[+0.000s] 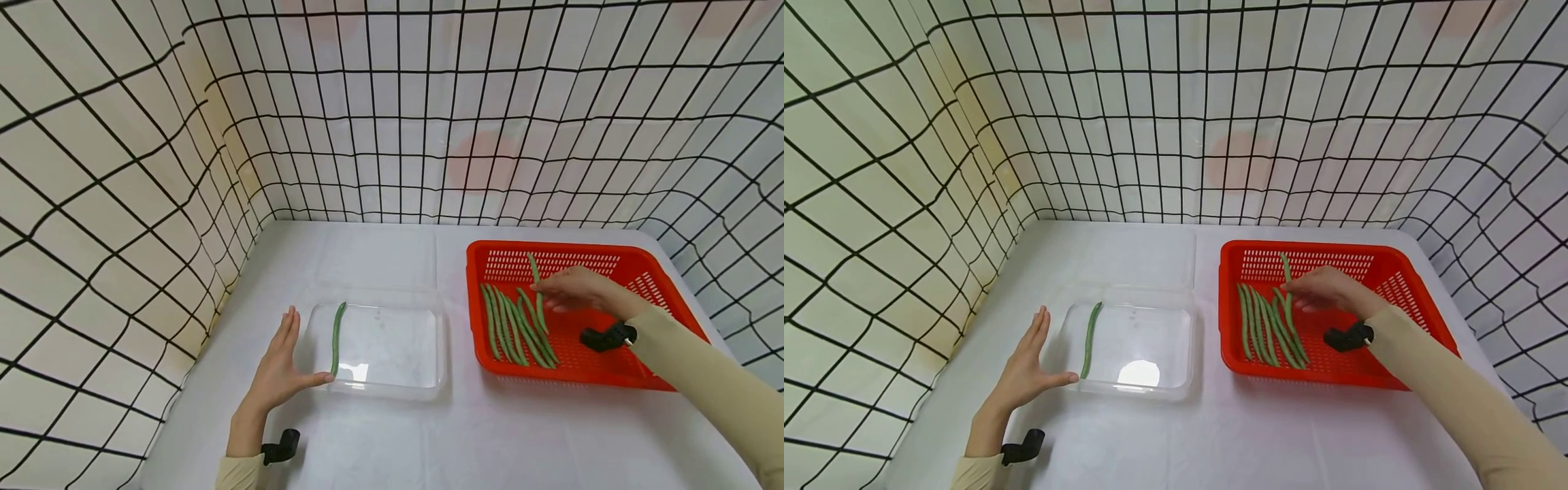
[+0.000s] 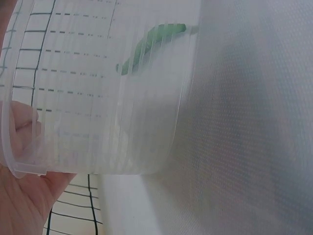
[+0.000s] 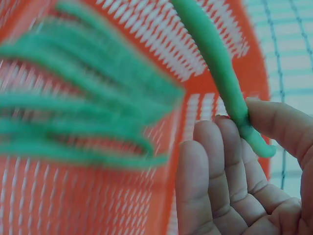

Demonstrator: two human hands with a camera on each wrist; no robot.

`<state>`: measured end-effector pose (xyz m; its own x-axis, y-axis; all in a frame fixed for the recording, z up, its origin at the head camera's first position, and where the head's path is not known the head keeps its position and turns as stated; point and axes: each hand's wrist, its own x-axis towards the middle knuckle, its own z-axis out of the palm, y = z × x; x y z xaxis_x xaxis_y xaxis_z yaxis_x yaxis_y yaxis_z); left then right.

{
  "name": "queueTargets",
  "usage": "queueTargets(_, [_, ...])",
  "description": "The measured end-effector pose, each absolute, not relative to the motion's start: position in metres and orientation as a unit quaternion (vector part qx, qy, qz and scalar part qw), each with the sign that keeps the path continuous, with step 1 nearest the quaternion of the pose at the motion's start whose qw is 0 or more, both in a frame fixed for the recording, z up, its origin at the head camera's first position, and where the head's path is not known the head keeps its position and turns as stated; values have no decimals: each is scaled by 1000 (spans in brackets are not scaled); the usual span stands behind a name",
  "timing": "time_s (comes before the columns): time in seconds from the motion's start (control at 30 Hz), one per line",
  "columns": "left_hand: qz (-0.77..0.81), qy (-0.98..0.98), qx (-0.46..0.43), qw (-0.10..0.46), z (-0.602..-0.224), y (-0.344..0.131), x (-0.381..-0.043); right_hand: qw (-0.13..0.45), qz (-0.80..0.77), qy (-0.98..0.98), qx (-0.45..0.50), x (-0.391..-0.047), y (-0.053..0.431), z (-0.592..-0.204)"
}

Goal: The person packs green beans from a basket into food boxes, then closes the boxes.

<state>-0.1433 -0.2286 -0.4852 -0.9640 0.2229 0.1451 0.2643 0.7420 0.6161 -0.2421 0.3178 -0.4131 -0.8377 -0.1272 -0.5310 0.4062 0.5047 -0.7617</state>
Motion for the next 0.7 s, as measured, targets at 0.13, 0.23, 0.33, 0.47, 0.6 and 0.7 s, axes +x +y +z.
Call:
queueTargets(0.13, [-336,-932,-132,33,-486,-228,-144,278,-520,805,62,-243,290,-399])
queueTargets(0.23, [-337,-932,-131,31,-486,-228,-144,283,-524,801,50,-245,265,-393])
queueTargets(0.33, [-340,-931,-128,30,-486,-228,-144,283,-524,802,40,-249,238,-390])
queueTargets(0.47, [-341,-931,-126,30,-486,-228,-144,287,-535,794,33,-255,196,-391])
queueTargets(0.6, [-338,-932,-126,26,-487,-229,-144,293,-546,784,28,-258,152,-394])
queueTargets(0.7, [-339,-932,-125,26,-486,-229,-144,298,-545,784,15,-258,120,-397])
